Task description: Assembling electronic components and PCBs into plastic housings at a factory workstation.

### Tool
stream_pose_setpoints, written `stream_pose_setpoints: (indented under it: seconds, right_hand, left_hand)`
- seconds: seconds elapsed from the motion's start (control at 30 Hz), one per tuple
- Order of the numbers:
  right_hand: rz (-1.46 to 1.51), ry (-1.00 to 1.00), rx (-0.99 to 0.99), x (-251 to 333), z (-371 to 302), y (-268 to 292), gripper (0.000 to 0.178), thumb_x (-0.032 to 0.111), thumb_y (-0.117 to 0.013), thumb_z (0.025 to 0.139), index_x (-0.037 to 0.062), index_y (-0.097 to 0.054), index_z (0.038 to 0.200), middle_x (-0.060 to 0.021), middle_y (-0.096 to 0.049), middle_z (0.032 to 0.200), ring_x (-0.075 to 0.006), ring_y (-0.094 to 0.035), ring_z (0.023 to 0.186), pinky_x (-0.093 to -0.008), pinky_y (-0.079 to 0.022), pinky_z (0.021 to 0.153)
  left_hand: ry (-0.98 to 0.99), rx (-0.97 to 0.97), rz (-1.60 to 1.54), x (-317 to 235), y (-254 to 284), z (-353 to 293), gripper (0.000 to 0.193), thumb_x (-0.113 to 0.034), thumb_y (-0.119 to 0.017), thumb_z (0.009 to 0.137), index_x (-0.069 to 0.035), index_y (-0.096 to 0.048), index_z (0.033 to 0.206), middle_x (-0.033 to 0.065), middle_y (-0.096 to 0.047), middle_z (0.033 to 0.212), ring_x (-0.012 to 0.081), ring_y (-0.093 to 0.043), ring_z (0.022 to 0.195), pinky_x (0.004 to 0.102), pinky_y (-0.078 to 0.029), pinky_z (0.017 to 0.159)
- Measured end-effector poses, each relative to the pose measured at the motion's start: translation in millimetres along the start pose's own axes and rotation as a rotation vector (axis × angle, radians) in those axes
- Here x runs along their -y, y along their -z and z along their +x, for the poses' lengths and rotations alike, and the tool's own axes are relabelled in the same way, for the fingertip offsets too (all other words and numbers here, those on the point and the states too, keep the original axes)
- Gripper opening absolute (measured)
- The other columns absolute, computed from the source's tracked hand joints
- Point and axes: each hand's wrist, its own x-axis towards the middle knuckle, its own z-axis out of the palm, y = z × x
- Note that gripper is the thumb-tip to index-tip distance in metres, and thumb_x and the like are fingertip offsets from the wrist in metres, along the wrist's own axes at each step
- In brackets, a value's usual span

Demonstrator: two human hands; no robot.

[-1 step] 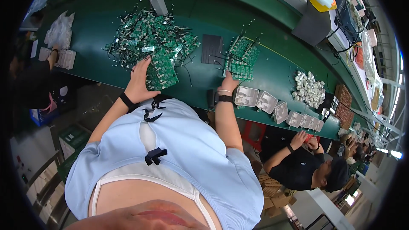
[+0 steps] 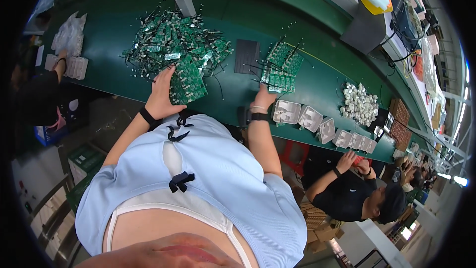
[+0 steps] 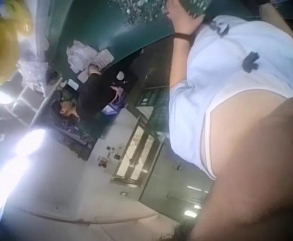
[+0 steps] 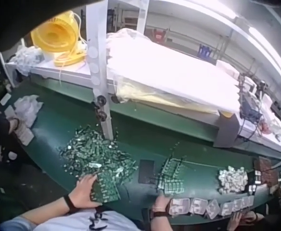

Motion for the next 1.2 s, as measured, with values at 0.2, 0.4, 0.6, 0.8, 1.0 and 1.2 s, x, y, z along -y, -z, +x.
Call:
stream_pose_setpoints:
  seconds: [0.2,0.4,0.6,0.8,1.0,1.2]
  right_hand:
    - [-0.478,0.676,0.128,7.3,-20.7,-36.9,0.078,0.035,-0.087,0.074,-0.005,-0.055,0.132,-0.0263,-0.056,0.134,-0.0413,-0.053,0.124,-0.048,-0.042,0.109]
    - [-0.869,0.768,0.082,28.2,7.4,-91.0,0.098,0.039,-0.09,0.07,-0.0025,-0.041,0.144,-0.0258,-0.054,0.138,-0.0426,-0.05,0.129,-0.0483,-0.04,0.112]
    - [-1.051,0.453,0.179,76.5,-3.5,-92.0,0.118,0.045,-0.093,0.063,-0.0011,-0.03,0.152,-0.025,-0.053,0.142,-0.0421,-0.048,0.134,-0.0509,-0.038,0.114]
    - [-0.266,0.645,0.343,52.7,-9.5,-43.4,0.115,0.041,-0.09,0.061,0.0022,-0.034,0.154,-0.0213,-0.052,0.146,-0.0384,-0.05,0.133,-0.0538,-0.036,0.113]
    - [-0.59,1.114,0.766,48.1,-63.8,28.6,0.107,0.028,-0.088,0.058,0.0045,-0.041,0.15,-0.021,-0.052,0.144,-0.041,-0.046,0.136,-0.0521,-0.031,0.116]
    - [-1.016,1.11,0.873,-5.5,-78.7,54.1,0.099,0.027,-0.086,0.065,0.0042,-0.042,0.15,-0.019,-0.05,0.149,-0.0384,-0.048,0.136,-0.0502,-0.034,0.117]
  left_hand:
    - [0.068,0.055,0.033,-9.4,0.5,6.8,0.127,-0.03,-0.093,0.06,-0.006,-0.021,0.161,0.0232,-0.032,0.16,0.0438,-0.031,0.147,0.0547,-0.022,0.12]
    - [0.079,0.092,0.084,-16.8,4.1,0.0,0.122,-0.029,-0.092,0.06,-0.006,-0.025,0.16,0.0246,-0.034,0.157,0.0436,-0.032,0.146,0.0568,-0.024,0.119]
    - [0.161,0.054,0.1,1.1,5.5,-28.6,0.126,-0.029,-0.093,0.059,-0.007,-0.023,0.161,0.0245,-0.033,0.158,0.0437,-0.031,0.147,0.0551,-0.023,0.12]
    - [0.196,0.048,0.084,11.2,3.3,-40.7,0.129,-0.03,-0.094,0.059,-0.007,-0.02,0.162,0.0256,-0.033,0.158,0.0445,-0.032,0.147,0.0549,-0.024,0.12]
    - [0.137,0.022,-0.058,20.2,-21.3,-32.2,0.132,-0.032,-0.095,0.059,-0.006,-0.018,0.162,0.0261,-0.033,0.158,0.0448,-0.033,0.146,0.0544,-0.025,0.12]
    - [0.021,0.039,-0.132,-1.5,-48.1,-0.2,0.13,-0.032,-0.095,0.06,-0.007,-0.018,0.162,0.0261,-0.035,0.157,0.0454,-0.034,0.146,0.0556,-0.027,0.119]
